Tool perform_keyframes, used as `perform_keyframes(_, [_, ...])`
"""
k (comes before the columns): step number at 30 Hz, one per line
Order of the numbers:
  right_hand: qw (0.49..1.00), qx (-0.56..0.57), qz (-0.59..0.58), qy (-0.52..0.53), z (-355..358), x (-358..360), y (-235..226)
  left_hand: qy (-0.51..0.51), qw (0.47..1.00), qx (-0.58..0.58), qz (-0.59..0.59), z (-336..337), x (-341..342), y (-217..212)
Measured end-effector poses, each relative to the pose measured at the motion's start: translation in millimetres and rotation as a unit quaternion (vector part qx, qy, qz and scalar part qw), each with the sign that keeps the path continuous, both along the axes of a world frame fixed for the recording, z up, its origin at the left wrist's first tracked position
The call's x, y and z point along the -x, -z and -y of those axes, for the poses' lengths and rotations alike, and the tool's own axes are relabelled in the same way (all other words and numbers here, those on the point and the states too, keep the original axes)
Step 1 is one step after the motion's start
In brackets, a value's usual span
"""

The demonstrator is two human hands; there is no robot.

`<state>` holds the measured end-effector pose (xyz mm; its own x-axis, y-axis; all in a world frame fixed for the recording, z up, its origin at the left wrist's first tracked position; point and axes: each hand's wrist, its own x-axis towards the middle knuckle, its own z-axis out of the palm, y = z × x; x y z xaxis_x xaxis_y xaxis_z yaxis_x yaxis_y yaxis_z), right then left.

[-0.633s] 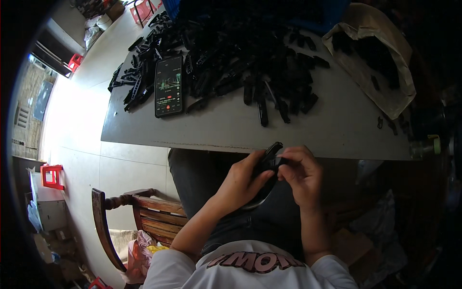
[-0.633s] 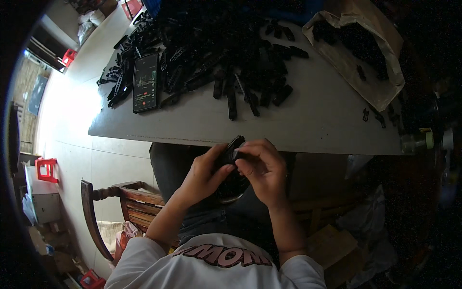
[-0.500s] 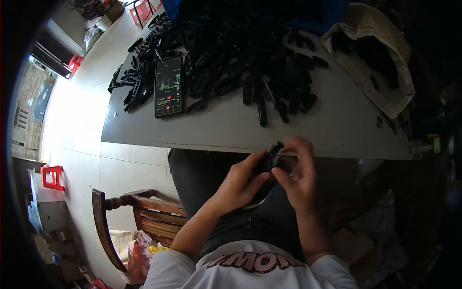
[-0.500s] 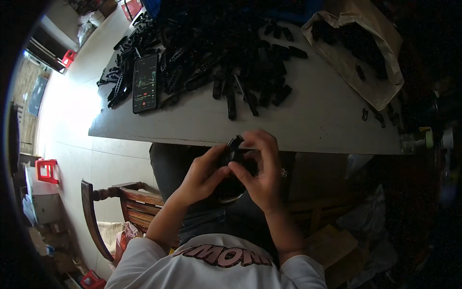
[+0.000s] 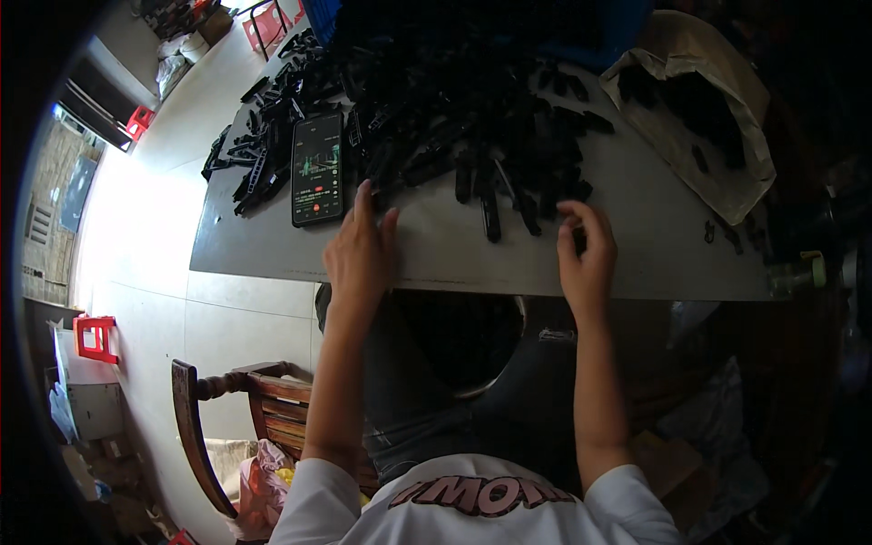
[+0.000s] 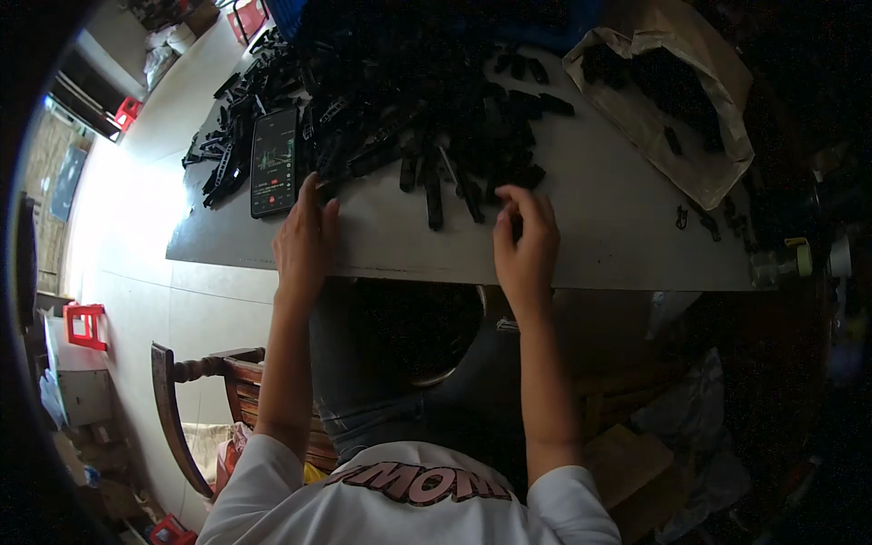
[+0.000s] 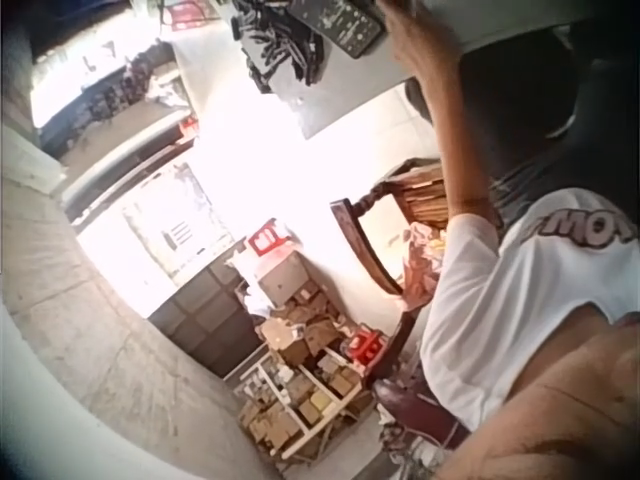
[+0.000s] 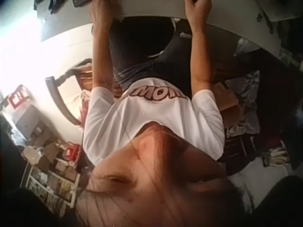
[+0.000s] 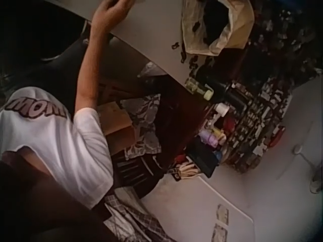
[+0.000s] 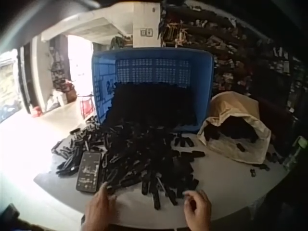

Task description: Assembling small black plastic components by snapping two pieces together.

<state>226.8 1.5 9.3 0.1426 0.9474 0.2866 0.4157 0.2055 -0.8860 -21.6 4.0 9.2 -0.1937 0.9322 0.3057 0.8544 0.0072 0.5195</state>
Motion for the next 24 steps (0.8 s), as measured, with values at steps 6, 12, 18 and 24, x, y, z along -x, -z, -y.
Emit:
perform_keyframes(6, [0.906, -0.042, 0.41, 0.094, -20.6, -27.6, 9.8, -0.036, 0.983, 0.128, -0.127, 3.8, 3.0, -3.6])
perform_keyframes(12, [0.916, 0.019, 0.4, 0.035, -15.4, -37.2, -6.9, 0.071, 0.997, -0.004, -0.024, 29.8, 9.1, 3.8])
perform_keyframes(18, [0.913, 0.075, 0.4, -0.021, -8.8, -40.1, -14.6, 0.205, 0.826, 0.14, 0.506, 47.1, -7.9, 8.8])
perform_keyframes(24, [0.967, 0.104, -0.19, -0.131, 46.5, 17.7, -11.1, 0.17, 0.873, 0.117, 0.441, 63.4, -45.5, 6.1])
